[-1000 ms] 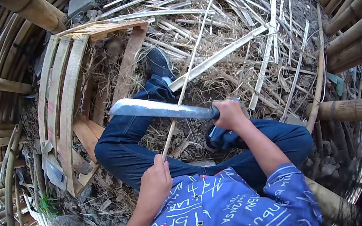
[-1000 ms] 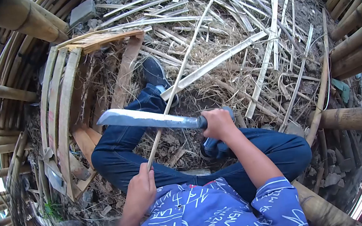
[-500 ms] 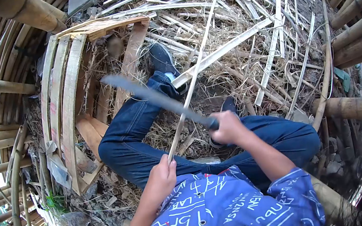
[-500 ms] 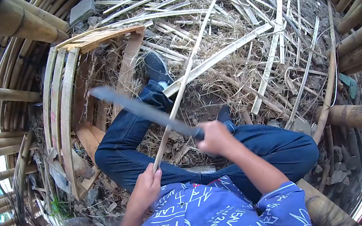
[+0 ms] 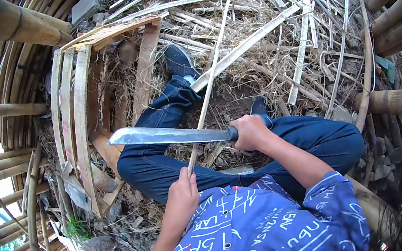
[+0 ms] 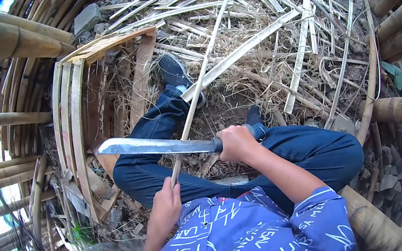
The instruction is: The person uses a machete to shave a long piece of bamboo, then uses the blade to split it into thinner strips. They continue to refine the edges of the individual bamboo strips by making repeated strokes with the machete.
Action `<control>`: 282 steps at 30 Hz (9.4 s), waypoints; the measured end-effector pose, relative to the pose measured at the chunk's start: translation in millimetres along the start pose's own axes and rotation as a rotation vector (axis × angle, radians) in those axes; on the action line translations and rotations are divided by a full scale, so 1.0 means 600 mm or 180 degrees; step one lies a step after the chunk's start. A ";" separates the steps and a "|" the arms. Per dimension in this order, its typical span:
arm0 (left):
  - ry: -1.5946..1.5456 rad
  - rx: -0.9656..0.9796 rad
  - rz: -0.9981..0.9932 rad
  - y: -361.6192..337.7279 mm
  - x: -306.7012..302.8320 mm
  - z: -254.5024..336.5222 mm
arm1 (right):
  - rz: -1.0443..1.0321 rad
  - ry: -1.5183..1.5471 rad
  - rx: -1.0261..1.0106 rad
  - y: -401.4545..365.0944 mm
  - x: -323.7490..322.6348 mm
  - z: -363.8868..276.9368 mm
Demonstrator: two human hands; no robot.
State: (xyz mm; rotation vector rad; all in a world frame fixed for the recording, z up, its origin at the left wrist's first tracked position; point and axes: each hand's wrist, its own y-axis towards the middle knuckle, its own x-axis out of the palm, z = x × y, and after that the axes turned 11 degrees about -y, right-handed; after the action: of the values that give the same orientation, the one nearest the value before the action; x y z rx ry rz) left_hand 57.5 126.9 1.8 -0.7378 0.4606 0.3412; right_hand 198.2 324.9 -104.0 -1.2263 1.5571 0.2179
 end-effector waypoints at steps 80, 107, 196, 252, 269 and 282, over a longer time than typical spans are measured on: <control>-0.0934 -0.0063 -0.0227 -0.002 -0.001 -0.072 | 0.0319 -0.0422 0.0545 0.012 0.014 0.047; -0.0770 -0.0332 -0.0345 -0.023 -0.057 -0.058 | 0.0840 -0.0571 0.0591 0.021 -0.003 0.094; -0.1559 -0.0990 -0.0620 -0.048 -0.042 -0.082 | 0.0605 -0.1054 0.0781 0.050 -0.027 0.095; -0.0215 -0.0399 0.0046 -0.051 -0.018 -0.117 | 0.0831 -0.0933 0.0804 0.070 0.004 0.152; -0.0067 -0.0315 0.0124 -0.063 -0.016 -0.121 | 0.0828 -0.1024 0.0993 0.091 -0.020 0.150; -0.0146 -0.0367 0.0150 -0.100 -0.024 -0.163 | 0.0864 -0.0502 0.2061 0.097 -0.042 0.223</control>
State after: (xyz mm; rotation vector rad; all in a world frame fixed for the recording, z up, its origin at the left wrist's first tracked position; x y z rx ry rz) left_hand 45.1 14.2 -21.0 -0.8304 0.4181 0.4309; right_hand 232.3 456.9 -162.2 -0.4822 1.4858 -0.0221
